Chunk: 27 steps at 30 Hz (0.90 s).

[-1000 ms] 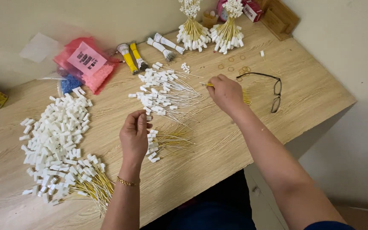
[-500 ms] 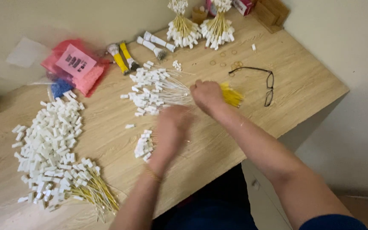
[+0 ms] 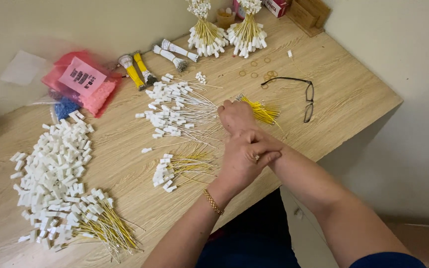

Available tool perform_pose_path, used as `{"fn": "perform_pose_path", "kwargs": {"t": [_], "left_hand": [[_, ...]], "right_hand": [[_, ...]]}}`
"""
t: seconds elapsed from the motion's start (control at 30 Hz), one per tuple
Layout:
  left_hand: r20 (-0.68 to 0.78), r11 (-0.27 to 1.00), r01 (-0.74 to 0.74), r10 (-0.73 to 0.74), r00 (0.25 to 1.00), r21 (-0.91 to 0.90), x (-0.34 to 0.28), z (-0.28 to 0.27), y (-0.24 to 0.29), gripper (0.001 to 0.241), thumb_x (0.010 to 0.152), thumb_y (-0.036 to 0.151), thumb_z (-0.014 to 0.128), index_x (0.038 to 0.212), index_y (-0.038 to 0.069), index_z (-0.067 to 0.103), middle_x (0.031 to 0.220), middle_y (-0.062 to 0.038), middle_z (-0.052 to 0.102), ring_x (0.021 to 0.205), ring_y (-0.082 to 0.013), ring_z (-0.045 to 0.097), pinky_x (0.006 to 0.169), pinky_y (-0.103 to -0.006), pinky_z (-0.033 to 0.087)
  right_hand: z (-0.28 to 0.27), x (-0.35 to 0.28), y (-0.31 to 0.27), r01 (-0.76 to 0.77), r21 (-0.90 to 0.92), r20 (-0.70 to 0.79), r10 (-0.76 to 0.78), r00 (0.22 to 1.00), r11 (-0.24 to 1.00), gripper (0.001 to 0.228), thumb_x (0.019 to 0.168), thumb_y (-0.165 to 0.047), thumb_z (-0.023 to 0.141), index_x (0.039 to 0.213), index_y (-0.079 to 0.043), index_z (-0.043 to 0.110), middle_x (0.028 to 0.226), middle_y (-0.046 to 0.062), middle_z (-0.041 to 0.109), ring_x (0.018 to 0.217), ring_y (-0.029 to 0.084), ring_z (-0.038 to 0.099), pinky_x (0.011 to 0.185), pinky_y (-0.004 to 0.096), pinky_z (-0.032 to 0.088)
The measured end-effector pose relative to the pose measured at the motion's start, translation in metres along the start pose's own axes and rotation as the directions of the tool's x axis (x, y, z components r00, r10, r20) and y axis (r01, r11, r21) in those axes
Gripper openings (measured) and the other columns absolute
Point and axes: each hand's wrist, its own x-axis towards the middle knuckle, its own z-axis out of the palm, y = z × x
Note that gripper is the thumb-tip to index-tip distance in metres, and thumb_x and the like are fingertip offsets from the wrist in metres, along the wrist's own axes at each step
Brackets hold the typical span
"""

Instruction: Assembling small white plastic connector housings with yellow wires

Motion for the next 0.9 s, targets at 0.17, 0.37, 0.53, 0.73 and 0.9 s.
{"fn": "perform_pose_path", "kwargs": {"t": [0.17,0.37,0.53,0.73,0.9], "left_hand": [[-0.014,0.994,0.083,-0.084,0.996,-0.065,-0.008,0.019,-0.015,0.004,0.081,0.028,0.074,0.086,0.028,0.074,0.076,-0.002,0.062,0.08,-0.0252,0.062,0.074,-0.0348,0.049],[0.387,0.97,0.145,-0.06,0.92,-0.195,-0.032,0.013,0.029,0.019,0.089,0.026,0.056,0.087,0.013,0.069,0.088,-0.012,0.07,0.084,-0.0333,0.065,0.076,-0.0424,0.049],[0.478,0.887,-0.366,0.201,0.855,0.281,-0.088,0.053,0.015,0.006,0.073,0.024,0.067,0.073,0.022,0.073,0.115,-0.008,0.064,0.089,-0.0279,0.058,0.068,-0.041,0.043],[0.462,0.982,-0.15,0.082,0.883,0.113,-0.064,0.023,-0.006,0.026,0.093,0.041,0.056,0.087,0.017,0.065,0.07,-0.006,0.07,0.068,-0.0271,0.068,0.074,-0.0416,0.045],[0.393,0.914,0.406,-0.375,0.84,0.004,-0.059,0.011,-0.051,0.019,0.089,0.017,0.055,0.104,0.019,0.066,0.089,-0.008,0.073,0.091,-0.0333,0.07,0.08,-0.0469,0.054]], "right_hand": [[-0.007,-0.004,0.0,-0.006,-0.032,0.002,0.006,1.0,0.999,0.017,0.082,-0.013,0.048,0.077,-0.013,0.064,0.07,0.007,0.061,0.06,0.028,0.068,0.05,0.043,0.05],[-0.007,0.001,0.026,-0.064,-0.009,0.128,0.065,0.99,0.998,0.014,0.081,-0.012,0.052,0.088,-0.009,0.064,0.079,0.01,0.063,0.066,0.03,0.067,0.051,0.043,0.05],[-0.042,0.009,0.028,-0.21,0.149,0.355,0.146,0.923,0.966,0.027,0.087,-0.021,0.046,0.1,-0.007,0.065,0.094,0.016,0.064,0.085,0.041,0.065,0.063,0.053,0.048],[-0.076,0.002,0.034,-0.432,0.373,0.432,0.259,0.864,0.821,0.025,0.091,-0.035,0.057,0.088,-0.012,0.063,0.086,0.01,0.065,0.078,0.031,0.06,0.06,0.047,0.041],[-0.069,-0.003,0.056,-0.561,0.755,0.36,0.5,0.788,0.339,0.027,0.09,-0.023,0.065,0.111,-0.006,0.068,0.093,0.018,0.067,0.087,0.03,0.066,0.072,0.041,0.052]]}}
